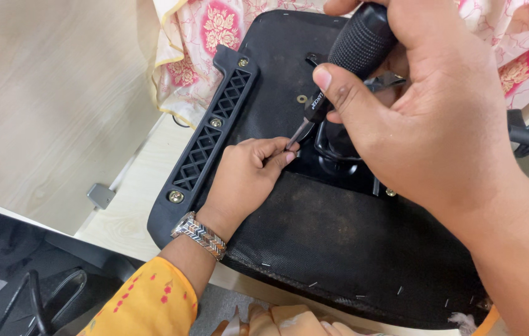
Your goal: The person uses a screwdriver to tighten screws on the underside of a black office chair, securing the central gas-lift mechanism to the seat base. The person repeatedly turns the screwdriver to fasten the hardware.
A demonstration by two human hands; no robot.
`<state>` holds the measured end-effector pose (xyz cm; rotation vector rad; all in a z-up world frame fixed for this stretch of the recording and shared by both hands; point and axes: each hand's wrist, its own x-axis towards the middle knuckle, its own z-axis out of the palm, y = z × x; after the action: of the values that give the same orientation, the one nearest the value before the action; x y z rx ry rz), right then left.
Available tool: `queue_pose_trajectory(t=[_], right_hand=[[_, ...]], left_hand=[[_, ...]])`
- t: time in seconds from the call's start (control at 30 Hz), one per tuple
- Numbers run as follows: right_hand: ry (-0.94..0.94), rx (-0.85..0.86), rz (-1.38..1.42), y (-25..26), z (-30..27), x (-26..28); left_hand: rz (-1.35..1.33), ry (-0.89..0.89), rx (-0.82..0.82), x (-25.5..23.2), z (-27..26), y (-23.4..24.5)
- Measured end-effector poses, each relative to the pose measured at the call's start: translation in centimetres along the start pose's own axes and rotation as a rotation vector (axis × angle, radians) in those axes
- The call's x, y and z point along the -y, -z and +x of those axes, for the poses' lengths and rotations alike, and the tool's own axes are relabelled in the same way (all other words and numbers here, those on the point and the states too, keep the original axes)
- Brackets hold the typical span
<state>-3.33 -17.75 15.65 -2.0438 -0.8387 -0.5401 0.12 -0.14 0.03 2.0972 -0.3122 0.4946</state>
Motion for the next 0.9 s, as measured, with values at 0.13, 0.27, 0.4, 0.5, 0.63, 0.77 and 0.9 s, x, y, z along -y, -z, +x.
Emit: queue_pose_trajectory(t=[0.13, 0.27, 0.4, 0.5, 0.63, 0.77, 0.9], right_hand=[[0.023, 0.022, 0.033, -0.1, 0.4, -0.1], [0.017, 0.016, -0.001, -0.1, 0.9, -0.2], [0.112, 0.045, -0.126, -0.3, 1.0, 0.0], [0.144, 0.053, -0.178, 0.0, 1.2, -0.2], [-0.019, -0.041, -0.007, 0.2, 1.0, -1.5], [-0.025, -0.169, 0.157, 0.9, 0.2, -4.1], [-0.048, -0.25, 0.312, 0.8, -0.4, -6.7]], left_hand=[[-0.032, 0.039, 0.025, 0.1, 0.1, 0.0], [0.002, 0.017, 0.05, 0.1, 0.2, 0.1], [-0.035, 0.059, 0.057, 0.1, 0.5, 0.1], [-0.031, 0.154, 0.102, -0.2, 0.6, 0.2], [0.008, 0.06, 0.076, 0.0, 0.4, 0.2], [-0.005, -0.027, 0.048, 0.3, 0.3, 0.2], [-0.019, 0.053, 0.056, 0.2, 0.2, 0.2]])
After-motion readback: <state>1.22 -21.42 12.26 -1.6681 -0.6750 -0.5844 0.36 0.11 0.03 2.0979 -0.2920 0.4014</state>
